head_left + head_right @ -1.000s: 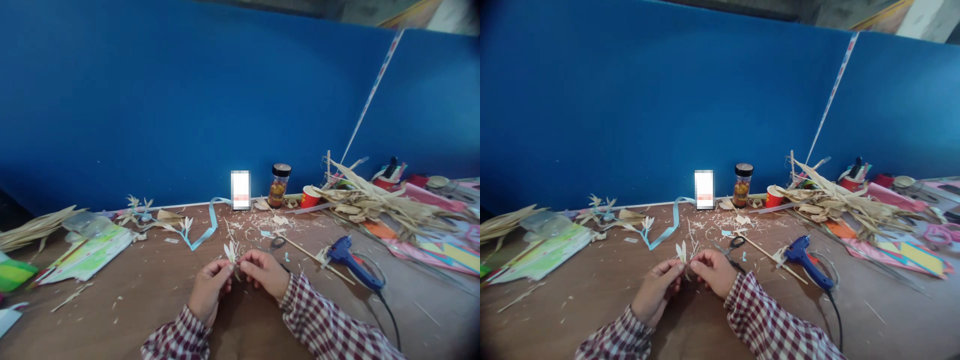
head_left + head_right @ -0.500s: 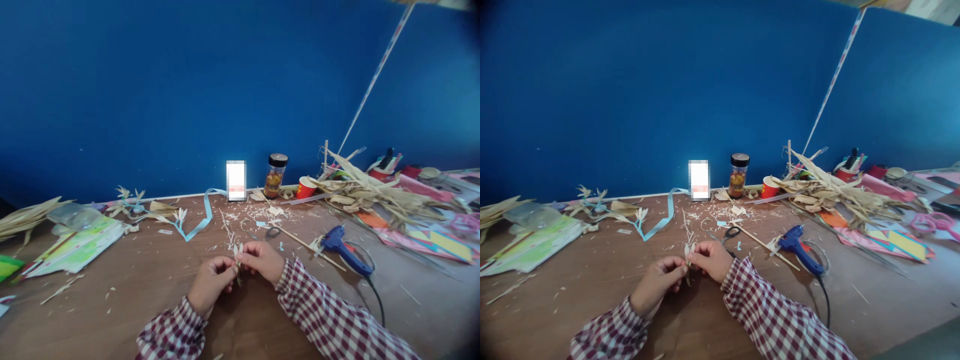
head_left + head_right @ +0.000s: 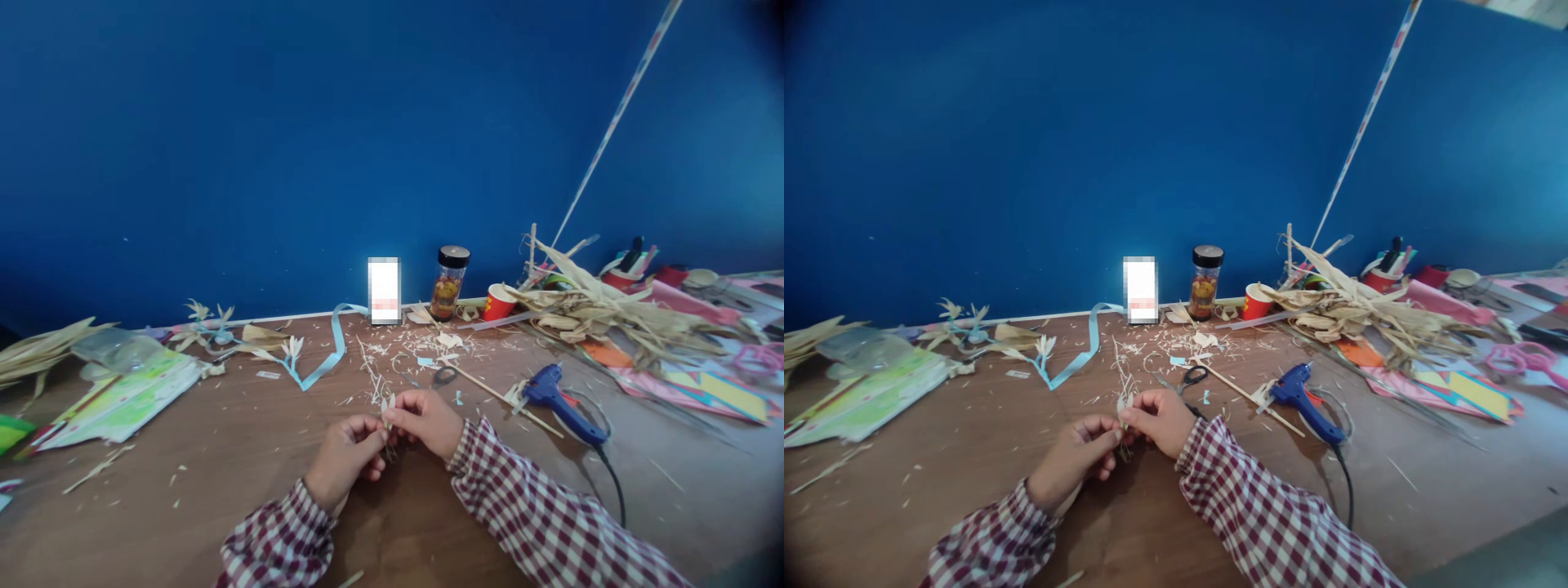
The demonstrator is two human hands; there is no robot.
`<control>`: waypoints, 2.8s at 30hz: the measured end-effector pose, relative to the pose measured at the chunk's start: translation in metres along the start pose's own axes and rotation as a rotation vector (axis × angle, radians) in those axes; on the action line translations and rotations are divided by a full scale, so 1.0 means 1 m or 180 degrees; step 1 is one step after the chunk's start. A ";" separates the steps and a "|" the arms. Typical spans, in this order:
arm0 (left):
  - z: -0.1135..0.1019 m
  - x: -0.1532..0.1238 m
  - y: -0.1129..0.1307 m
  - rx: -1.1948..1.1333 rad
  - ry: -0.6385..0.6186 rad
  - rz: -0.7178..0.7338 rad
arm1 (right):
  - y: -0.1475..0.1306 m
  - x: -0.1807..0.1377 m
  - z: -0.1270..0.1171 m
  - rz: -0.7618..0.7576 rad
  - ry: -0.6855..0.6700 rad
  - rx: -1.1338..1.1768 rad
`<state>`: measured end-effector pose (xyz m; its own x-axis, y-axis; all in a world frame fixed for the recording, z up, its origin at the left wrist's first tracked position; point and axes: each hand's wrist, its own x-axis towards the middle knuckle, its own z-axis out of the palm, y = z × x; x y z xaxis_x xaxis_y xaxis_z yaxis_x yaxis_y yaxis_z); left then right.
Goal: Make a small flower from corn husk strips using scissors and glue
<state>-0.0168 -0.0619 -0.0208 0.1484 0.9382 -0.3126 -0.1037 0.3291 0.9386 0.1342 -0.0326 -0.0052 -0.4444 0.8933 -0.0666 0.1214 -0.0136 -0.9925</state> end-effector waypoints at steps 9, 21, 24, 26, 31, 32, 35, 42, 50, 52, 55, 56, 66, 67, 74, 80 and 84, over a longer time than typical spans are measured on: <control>0.002 -0.003 0.006 -0.0058 0.0127 0.0120 | 0.001 0.001 0.002 0.0014 0.0081 0.0108; -0.001 -0.002 0.011 -0.0485 0.0690 0.0346 | 0.002 -0.003 0.013 -0.0217 0.0340 -0.0090; -0.002 -0.001 0.010 -0.0558 0.0679 0.0400 | -0.001 -0.005 0.016 -0.0285 0.0391 -0.0376; -0.003 0.000 0.010 -0.0668 0.0709 0.0401 | -0.003 -0.006 0.017 -0.0317 0.0361 -0.0444; -0.006 0.002 0.012 -0.0919 0.0801 0.0348 | -0.003 -0.006 0.014 -0.0397 0.0240 -0.0543; -0.007 0.002 0.012 -0.0945 0.0823 0.0359 | -0.003 -0.005 0.012 -0.0390 0.0227 -0.0594; -0.006 0.002 0.014 -0.0914 0.0866 0.0380 | 0.000 -0.002 0.000 -0.0342 0.0528 -0.1001; 0.001 -0.002 0.008 -0.0436 0.0643 0.0448 | 0.000 0.001 -0.007 -0.0604 0.1106 -0.0842; 0.002 -0.003 0.001 0.0105 0.0165 0.0434 | -0.001 0.002 0.001 -0.0185 0.0287 0.0608; 0.003 -0.003 0.001 0.0226 0.0097 0.0390 | -0.001 0.002 0.001 -0.0233 0.0300 0.0592; 0.004 -0.003 0.001 0.0317 0.0089 0.0366 | -0.003 0.001 0.001 -0.0279 0.0316 0.0520; 0.005 -0.003 0.001 0.0321 0.0095 0.0360 | -0.003 0.001 0.002 -0.0276 0.0328 0.0499; 0.003 -0.001 0.000 0.0284 0.0082 0.0320 | 0.002 0.004 0.002 -0.0342 0.0429 0.0442; 0.003 -0.001 0.001 0.0281 0.0072 0.0316 | 0.003 0.004 0.001 -0.0352 0.0427 0.0434; 0.004 -0.002 0.002 0.0349 0.0109 0.0323 | 0.002 0.003 0.001 -0.0351 0.0369 0.0415; 0.004 -0.003 0.004 0.0376 0.0130 0.0394 | 0.001 0.002 0.002 -0.0326 0.0328 0.0417; 0.004 -0.004 0.002 0.0319 0.0120 0.0427 | 0.000 0.002 0.003 -0.0244 0.0334 0.0506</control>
<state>-0.0141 -0.0650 -0.0169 0.1027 0.9770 -0.1871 -0.0212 0.1902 0.9815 0.1308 -0.0321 -0.0059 -0.3510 0.9363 0.0127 -0.0546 -0.0069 -0.9985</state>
